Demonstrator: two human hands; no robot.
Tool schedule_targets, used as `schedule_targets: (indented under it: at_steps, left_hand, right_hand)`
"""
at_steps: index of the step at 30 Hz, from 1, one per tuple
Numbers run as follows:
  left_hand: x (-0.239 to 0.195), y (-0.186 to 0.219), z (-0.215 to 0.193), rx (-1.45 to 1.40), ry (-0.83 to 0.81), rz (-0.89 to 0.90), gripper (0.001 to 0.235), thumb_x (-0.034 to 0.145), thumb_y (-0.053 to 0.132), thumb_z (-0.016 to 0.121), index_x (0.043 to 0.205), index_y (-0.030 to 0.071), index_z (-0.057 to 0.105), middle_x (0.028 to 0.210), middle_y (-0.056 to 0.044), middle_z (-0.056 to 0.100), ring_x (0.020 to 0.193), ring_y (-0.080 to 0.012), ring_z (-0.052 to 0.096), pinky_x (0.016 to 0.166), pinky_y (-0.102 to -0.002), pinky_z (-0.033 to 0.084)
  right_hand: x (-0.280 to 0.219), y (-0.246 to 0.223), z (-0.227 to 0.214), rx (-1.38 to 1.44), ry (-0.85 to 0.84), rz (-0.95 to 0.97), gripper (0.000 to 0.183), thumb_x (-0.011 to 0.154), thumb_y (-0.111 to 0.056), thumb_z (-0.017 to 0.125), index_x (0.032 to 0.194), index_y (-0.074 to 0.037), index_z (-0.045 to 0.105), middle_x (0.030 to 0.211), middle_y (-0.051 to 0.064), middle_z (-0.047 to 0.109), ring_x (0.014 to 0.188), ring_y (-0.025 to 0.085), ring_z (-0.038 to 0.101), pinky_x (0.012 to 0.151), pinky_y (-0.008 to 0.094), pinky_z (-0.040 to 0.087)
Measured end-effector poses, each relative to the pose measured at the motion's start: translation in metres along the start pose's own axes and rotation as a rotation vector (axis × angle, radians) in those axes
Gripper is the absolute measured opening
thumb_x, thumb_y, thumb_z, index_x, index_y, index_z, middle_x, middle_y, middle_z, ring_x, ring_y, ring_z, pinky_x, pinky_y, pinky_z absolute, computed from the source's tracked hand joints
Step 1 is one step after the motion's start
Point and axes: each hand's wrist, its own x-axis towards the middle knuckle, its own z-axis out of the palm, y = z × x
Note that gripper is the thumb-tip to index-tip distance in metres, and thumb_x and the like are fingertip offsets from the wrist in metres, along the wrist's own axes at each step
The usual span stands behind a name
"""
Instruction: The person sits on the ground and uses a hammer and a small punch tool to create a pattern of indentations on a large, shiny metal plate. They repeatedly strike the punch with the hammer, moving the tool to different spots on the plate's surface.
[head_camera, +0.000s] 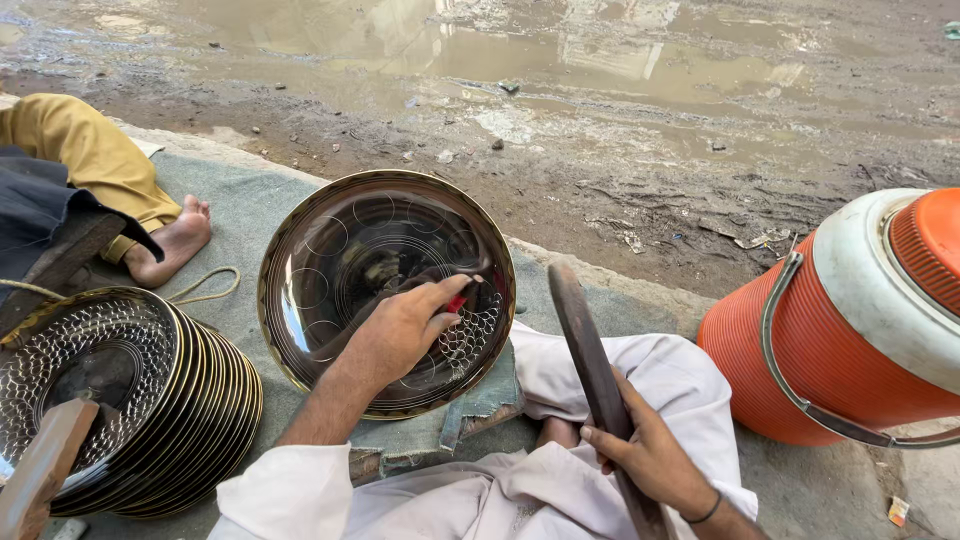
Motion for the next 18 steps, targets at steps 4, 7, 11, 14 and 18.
schedule_targets:
  at_steps: [4,7,11,14,18]
  left_hand:
    - [0.008,0.004,0.0,0.15,-0.168,-0.094,0.051,0.099,0.024,0.062,0.147,0.021,0.048,0.111,-0.012,0.069,0.101,-0.0328,0.07,0.089,-0.044,0.058]
    - [0.01,0.006,0.001,0.195,-0.222,-0.112,0.053,0.098,0.025,0.061,0.149,0.024,0.046,0.11,-0.012,0.067,0.1,-0.0328,0.07,0.089,-0.043,0.058]
    - [0.009,0.004,0.002,0.209,-0.194,-0.088,0.053,0.098,0.022,0.062,0.148,0.02,0.048,0.11,-0.013,0.069,0.102,-0.0317,0.07,0.091,-0.042,0.058]
    - [0.002,0.001,0.007,0.173,-0.08,-0.113,0.051,0.098,0.022,0.063,0.147,0.014,0.048,0.111,-0.014,0.07,0.103,-0.0299,0.071,0.091,-0.041,0.058]
    - [-0.019,0.0,0.02,0.061,0.19,-0.17,0.054,0.098,0.024,0.067,0.146,0.008,0.05,0.11,-0.017,0.073,0.1,-0.0302,0.074,0.088,-0.041,0.06]
  right_hand:
    - [0.002,-0.016,-0.009,0.022,-0.003,-0.13,0.101,0.082,-0.003,0.074,0.166,-0.021,0.023,0.088,0.008,0.069,0.064,0.015,0.065,0.055,0.031,0.059]
    - [0.004,-0.025,-0.013,-0.122,0.072,-0.305,0.103,0.079,-0.002,0.071,0.165,-0.024,0.018,0.095,0.009,0.071,0.078,0.016,0.07,0.067,0.033,0.061]
    - [0.011,-0.044,-0.019,-0.586,0.18,-0.525,0.102,0.077,0.001,0.072,0.161,-0.027,0.022,0.114,0.016,0.071,0.1,0.027,0.073,0.084,0.039,0.06]
    - [0.019,-0.069,-0.022,-0.553,0.094,-0.547,0.103,0.079,-0.002,0.071,0.162,-0.027,0.016,0.111,0.015,0.073,0.1,0.029,0.075,0.088,0.04,0.059]
    - [0.028,-0.123,-0.024,-0.846,0.092,-0.732,0.098,0.076,-0.004,0.071,0.159,-0.029,0.026,0.116,0.018,0.07,0.099,0.037,0.072,0.083,0.045,0.059]
